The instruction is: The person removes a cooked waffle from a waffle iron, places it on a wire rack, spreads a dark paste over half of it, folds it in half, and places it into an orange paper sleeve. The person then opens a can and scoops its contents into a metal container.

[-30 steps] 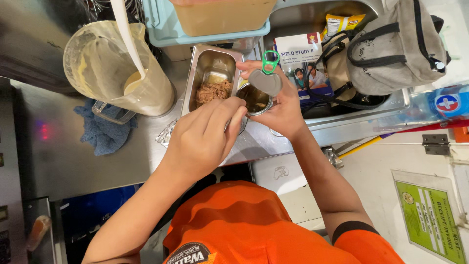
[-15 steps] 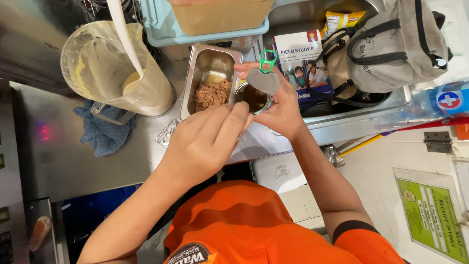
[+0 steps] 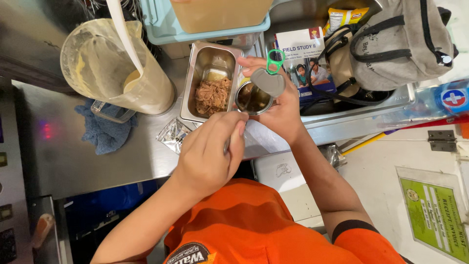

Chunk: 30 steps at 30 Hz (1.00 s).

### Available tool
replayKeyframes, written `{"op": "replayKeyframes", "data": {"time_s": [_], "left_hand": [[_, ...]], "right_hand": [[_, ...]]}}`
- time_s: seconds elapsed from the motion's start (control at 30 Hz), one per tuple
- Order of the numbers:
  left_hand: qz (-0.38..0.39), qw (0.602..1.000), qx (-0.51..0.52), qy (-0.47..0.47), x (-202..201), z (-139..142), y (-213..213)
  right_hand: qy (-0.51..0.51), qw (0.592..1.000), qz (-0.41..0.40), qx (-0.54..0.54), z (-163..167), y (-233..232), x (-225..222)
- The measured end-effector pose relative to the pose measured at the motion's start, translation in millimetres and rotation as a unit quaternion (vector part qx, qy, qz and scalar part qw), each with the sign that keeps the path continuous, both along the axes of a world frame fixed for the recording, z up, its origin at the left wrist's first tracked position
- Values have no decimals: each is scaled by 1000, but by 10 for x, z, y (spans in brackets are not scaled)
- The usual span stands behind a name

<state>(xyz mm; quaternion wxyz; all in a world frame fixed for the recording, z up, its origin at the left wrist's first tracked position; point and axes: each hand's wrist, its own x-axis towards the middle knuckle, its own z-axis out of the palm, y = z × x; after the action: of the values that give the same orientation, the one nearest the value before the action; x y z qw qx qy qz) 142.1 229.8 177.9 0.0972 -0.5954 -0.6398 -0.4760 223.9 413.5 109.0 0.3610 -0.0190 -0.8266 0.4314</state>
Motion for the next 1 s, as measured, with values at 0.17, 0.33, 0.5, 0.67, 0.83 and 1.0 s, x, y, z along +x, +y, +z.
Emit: {"op": "replayKeyframes", "data": {"time_s": [0.17, 0.33, 0.5, 0.67, 0.83, 1.0], "left_hand": [[8, 999, -4, 37, -22, -99, 68], [18, 996, -9, 85, -62, -94, 92], [15, 992, -14, 125, -106, -64, 96], [-2, 989, -17, 145, -138, -45, 84], [-5, 988, -43, 150, -161, -23, 80], [-29, 980, -27, 193, -156, 50, 53]], "right_hand": [[18, 1000, -6, 19, 7, 26, 11], [12, 1000, 0, -18, 3, 19, 44], [2, 1000, 2, -28, 3, 21, 85], [-5, 1000, 5, -15, -9, 35, 101], [-21, 1000, -1, -10, -18, 32, 121], [-10, 1000, 4, -7, -35, 39, 108]]}}
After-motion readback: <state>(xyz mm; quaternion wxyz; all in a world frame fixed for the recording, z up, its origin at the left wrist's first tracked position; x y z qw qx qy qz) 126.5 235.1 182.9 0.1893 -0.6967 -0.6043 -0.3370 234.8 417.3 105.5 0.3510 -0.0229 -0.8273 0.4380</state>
